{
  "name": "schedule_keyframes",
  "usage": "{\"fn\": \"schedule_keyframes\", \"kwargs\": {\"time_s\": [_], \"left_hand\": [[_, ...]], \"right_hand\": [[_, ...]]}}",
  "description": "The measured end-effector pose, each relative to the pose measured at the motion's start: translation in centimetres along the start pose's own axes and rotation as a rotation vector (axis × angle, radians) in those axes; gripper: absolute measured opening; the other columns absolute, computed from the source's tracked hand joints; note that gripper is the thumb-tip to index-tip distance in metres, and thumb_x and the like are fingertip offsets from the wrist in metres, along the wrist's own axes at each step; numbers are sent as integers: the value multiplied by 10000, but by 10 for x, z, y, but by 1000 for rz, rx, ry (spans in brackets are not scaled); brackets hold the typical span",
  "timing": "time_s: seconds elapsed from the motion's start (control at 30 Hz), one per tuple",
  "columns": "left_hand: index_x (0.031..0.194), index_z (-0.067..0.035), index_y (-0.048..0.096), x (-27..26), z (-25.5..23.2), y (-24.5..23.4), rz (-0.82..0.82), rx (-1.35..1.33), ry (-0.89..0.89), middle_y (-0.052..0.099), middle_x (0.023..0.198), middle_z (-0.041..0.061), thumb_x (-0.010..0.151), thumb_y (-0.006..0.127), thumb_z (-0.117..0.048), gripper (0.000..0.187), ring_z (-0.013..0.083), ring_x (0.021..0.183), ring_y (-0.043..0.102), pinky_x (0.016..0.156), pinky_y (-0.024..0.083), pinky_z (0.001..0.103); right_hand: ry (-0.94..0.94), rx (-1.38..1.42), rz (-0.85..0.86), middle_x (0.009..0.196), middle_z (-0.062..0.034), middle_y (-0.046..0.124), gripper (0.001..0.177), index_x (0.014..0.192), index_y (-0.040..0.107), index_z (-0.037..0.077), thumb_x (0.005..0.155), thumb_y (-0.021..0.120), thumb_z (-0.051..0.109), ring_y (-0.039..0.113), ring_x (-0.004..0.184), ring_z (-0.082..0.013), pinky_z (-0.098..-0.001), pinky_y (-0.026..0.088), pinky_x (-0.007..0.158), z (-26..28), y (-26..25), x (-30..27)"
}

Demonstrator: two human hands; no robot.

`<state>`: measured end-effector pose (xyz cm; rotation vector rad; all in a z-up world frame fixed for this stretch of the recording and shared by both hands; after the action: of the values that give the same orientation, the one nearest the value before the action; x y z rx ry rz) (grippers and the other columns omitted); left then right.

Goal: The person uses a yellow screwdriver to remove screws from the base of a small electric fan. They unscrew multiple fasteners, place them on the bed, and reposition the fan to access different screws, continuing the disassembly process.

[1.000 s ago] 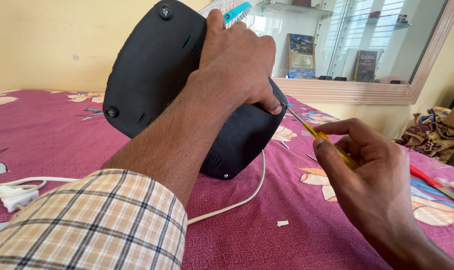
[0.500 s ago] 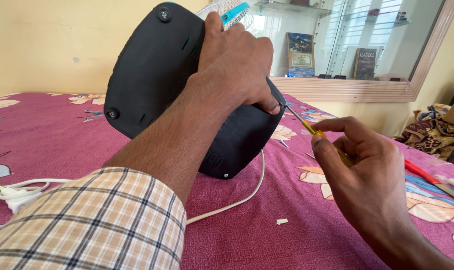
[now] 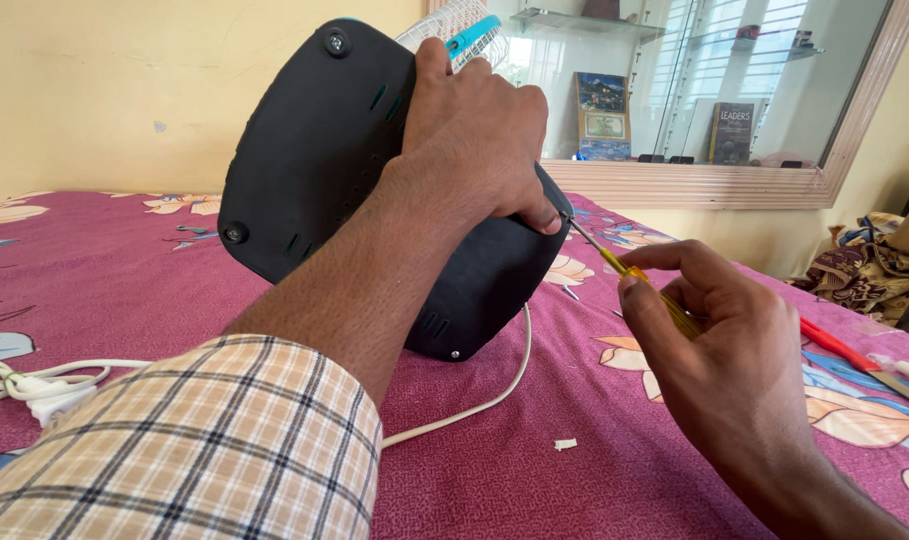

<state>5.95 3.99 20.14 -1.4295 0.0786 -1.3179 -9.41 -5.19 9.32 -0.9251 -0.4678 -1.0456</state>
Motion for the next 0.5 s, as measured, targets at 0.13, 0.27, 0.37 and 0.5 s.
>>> {"fn": "schedule_keyframes", "kwargs": {"time_s": [0.13,0.27,0.37,0.5], "left_hand": [[1037,-188,755,1,-2,1,-21,11,5,745,918,46,517,894,-776,797,238,1106,598,1085,221,515],[1055,-168,751,4,-4,4,-34,14,13,751,917,62,521,898,-768,816,248,1117,597,1088,224,513],[1055,-157,741,4,-6,2,-73,30,34,743,908,70,508,900,-777,842,261,1099,591,1064,212,523],[1052,-146,740,5,-8,1,-79,33,51,737,910,74,512,902,-775,845,264,1098,589,1058,208,529]], "right_hand": [[-54,-135,-7,497,-95,596,294,1166,745,100,931,673,261,523,431,-164,-377,399,443,16,-3,-3],[7,-336,88,570,-186,668,383,1344,726,187,983,628,267,617,487,-249,-422,508,536,22,4,-6],[-125,-340,78,661,-222,677,350,1273,741,144,971,607,260,649,527,-305,-461,528,563,44,2,-3],[165,-377,210,583,-165,637,359,1309,751,163,1027,557,272,612,477,-251,-416,500,529,29,0,11]]}}
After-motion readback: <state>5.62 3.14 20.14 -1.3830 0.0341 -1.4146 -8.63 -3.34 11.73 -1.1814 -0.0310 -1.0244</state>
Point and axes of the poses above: each hand's wrist, its own x-axis towards the middle knuckle, its own y-axis out of the palm, z = x × y, the point moved 8 cm from there along x, towards the middle knuckle
